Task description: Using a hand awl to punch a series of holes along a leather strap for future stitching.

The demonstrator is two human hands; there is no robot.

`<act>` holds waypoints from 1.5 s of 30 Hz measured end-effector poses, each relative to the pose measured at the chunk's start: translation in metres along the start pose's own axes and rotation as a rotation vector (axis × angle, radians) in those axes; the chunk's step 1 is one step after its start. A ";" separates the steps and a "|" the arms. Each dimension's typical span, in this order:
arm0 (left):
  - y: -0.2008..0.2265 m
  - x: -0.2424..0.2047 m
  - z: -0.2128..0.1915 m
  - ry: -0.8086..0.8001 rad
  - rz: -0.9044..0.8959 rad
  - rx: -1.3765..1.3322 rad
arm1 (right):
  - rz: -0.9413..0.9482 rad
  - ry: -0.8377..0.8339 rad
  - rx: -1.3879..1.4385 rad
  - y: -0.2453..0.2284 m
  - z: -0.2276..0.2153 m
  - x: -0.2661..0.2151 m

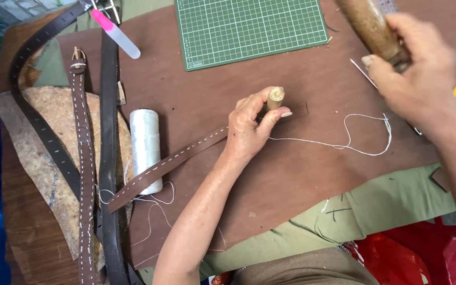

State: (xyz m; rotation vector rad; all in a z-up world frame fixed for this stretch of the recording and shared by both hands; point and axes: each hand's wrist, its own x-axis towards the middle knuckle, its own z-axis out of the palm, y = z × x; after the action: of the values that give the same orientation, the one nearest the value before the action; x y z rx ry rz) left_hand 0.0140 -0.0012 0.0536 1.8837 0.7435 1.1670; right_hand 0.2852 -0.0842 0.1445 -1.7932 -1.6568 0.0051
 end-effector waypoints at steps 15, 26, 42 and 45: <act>-0.001 -0.001 -0.002 -0.027 0.066 0.035 | -0.399 -0.165 -0.309 -0.055 -0.013 -0.018; -0.005 0.000 -0.002 -0.010 -0.055 -0.027 | -0.145 -0.039 -0.693 0.109 0.078 -0.039; -0.053 -0.020 0.005 -0.160 -0.200 0.589 | 0.374 -0.009 0.923 -0.031 0.104 -0.003; -0.046 -0.018 0.004 -0.166 -0.193 0.602 | 0.721 0.137 1.212 -0.004 0.119 0.001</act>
State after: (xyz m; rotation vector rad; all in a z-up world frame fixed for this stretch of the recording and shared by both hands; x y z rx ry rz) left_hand 0.0073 0.0071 0.0049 2.2906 1.2493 0.6954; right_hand 0.2295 -0.0273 0.0555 -1.2195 -0.5221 0.9560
